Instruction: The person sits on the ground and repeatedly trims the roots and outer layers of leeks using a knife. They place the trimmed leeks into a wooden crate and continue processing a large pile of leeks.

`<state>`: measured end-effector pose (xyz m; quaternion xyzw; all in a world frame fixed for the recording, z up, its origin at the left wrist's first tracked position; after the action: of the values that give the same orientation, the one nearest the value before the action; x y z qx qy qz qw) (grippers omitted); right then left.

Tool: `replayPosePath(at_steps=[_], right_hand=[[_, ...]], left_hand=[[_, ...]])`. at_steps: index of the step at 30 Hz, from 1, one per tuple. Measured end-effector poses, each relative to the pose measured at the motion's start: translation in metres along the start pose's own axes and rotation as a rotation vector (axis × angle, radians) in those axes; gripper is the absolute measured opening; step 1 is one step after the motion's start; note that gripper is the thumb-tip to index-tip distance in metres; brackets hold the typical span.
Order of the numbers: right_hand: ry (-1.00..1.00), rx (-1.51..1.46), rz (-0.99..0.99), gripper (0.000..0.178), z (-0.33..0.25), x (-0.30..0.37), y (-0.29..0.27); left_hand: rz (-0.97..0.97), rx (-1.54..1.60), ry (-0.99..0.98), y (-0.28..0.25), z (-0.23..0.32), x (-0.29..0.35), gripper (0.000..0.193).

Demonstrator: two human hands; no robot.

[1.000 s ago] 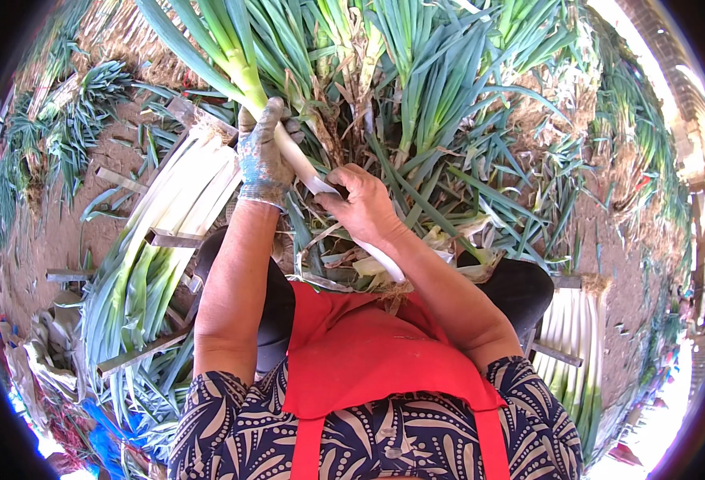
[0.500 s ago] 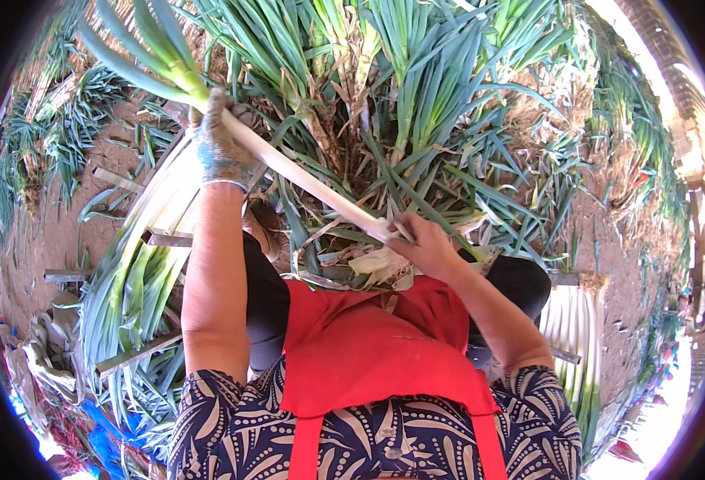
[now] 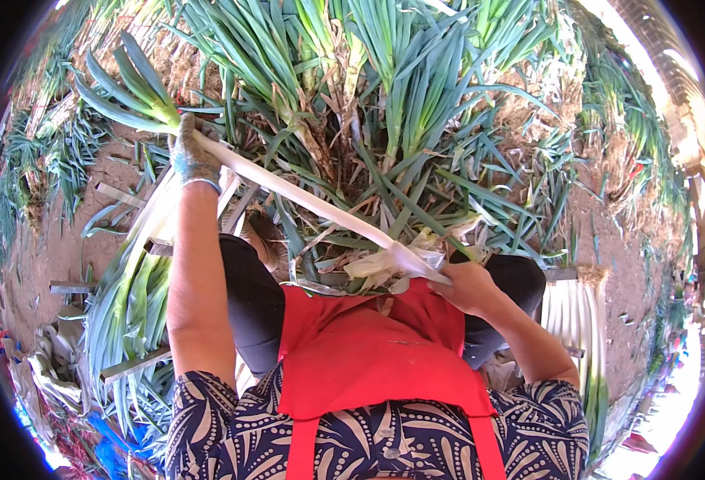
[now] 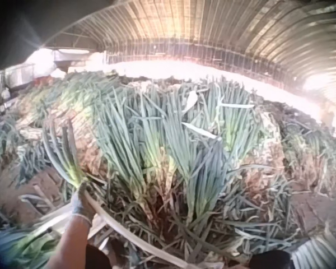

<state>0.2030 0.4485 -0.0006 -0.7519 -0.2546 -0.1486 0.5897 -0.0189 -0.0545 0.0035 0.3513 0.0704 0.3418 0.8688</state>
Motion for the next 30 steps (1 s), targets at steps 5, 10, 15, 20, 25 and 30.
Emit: replayPosePath(at_steps=[5,10,15,20,25,30], right_hand=[[0.243,-0.106,0.234,0.048,0.081,0.033,-0.042],[0.010,0.189,0.721,0.071,0.030,-0.001,-0.131],[-0.616,-0.214,0.737,0.068,-0.165,-0.054,-0.085],[-0.557,-0.301,0.474,0.040,-0.242,-0.116,-0.019],[-0.622,-0.207,0.401,0.037,-0.252,-0.142,0.000],[-0.894,-0.295,0.498,0.042,-0.317,-0.162,-0.039]], left_hand=[[0.010,0.030,-0.100,-0.036,0.052,-0.046,0.017],[-0.120,0.079,0.053,-0.031,0.067,-0.037,0.013],[-0.122,0.097,0.060,-0.012,0.051,0.023,0.025],[-0.289,0.215,-0.186,-0.011,0.039,0.070,0.042],[-0.383,0.140,-0.215,-0.056,0.088,0.052,0.037],[-0.351,0.222,-0.115,-0.123,0.176,0.021,0.030]])
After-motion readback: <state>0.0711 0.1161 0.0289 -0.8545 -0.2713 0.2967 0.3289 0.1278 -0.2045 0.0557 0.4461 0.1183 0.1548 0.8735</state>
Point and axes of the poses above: each hand's wrist, its own x-axis away from the middle knuckle, its own y-axis out of the palm, z = x × y, the point moved 10 cm from there along -x, towards the middle knuckle, and after that the axes turned 2 degrees about z, right-handed, at the moved point
